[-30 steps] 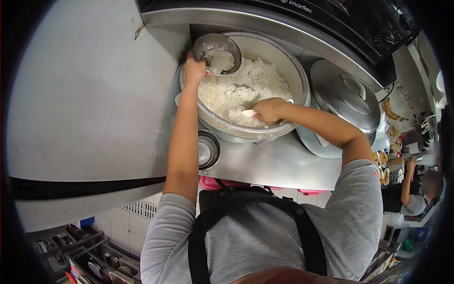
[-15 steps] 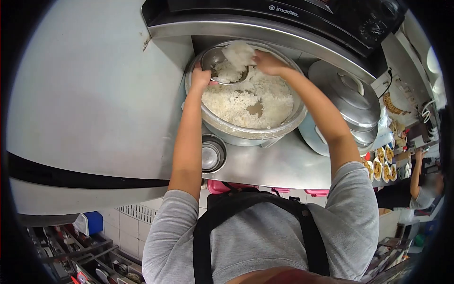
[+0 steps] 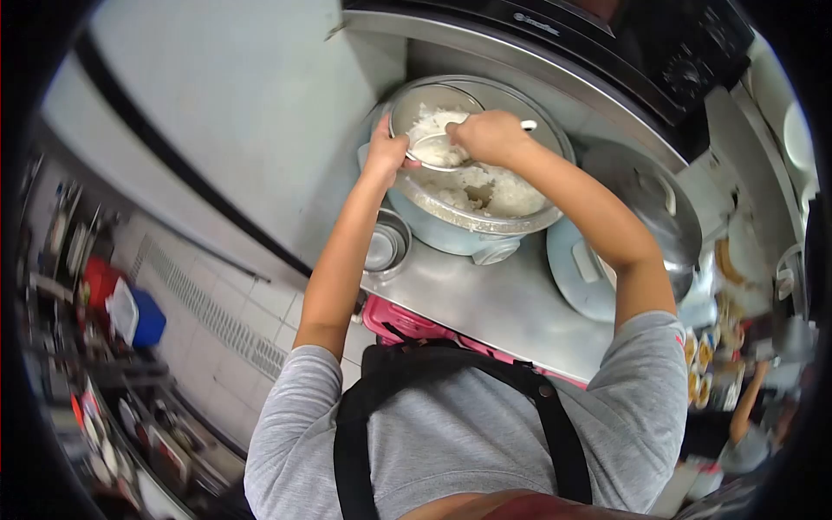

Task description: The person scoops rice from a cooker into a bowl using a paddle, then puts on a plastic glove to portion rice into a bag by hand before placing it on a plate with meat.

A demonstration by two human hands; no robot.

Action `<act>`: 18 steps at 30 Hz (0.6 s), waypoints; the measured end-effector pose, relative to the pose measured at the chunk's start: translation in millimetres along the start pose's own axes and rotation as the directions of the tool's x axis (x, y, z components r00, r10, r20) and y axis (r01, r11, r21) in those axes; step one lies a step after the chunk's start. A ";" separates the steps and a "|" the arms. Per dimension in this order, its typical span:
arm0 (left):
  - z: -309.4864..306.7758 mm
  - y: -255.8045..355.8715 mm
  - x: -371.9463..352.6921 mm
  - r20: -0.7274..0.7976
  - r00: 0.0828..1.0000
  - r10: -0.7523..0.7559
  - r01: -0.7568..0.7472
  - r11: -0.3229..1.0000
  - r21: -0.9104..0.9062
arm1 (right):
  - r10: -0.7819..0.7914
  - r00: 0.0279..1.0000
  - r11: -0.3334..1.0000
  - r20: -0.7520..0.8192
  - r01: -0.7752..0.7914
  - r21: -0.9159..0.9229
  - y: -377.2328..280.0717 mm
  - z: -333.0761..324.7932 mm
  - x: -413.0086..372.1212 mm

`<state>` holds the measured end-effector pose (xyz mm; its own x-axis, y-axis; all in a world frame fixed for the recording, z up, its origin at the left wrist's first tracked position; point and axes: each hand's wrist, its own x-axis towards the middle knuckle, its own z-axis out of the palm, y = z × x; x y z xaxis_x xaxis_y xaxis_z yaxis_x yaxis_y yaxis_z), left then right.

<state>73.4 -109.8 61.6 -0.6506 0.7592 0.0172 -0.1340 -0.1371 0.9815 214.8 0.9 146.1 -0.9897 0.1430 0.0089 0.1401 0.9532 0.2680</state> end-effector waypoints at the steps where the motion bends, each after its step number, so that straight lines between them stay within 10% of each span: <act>1: -5.7 -1.0 -16.7 -0.067 0.998 0.014 -0.014 1.000 -0.008 | -0.006 1.000 1.000 -0.005 0.006 -0.004 -0.9 -12.4 -6.1; 7: -15.4 24.7 -171.4 -0.400 0.912 0.086 -0.130 0.988 -0.084 | -0.203 0.977 0.978 -0.064 0.206 0.037 -53.3 -72.8 -52.4; 12: -42.1 -13.9 -321.3 -0.676 0.736 0.030 -0.032 0.999 0.009 | -0.656 0.742 0.742 -0.139 0.668 0.059 -164.0 -66.6 -64.1; 18: -14.9 -24.4 -523.4 -0.957 0.283 0.056 -0.184 0.983 0.004 | -0.798 0.547 0.554 -0.253 0.831 0.051 -286.3 -130.9 -120.5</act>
<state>406.0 -513.3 25.8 -0.9076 -0.4017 -0.1225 -0.0093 -0.2722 0.9622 290.1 -324.1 194.4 -0.6606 -0.7499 0.0351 -0.7436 0.6601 0.1066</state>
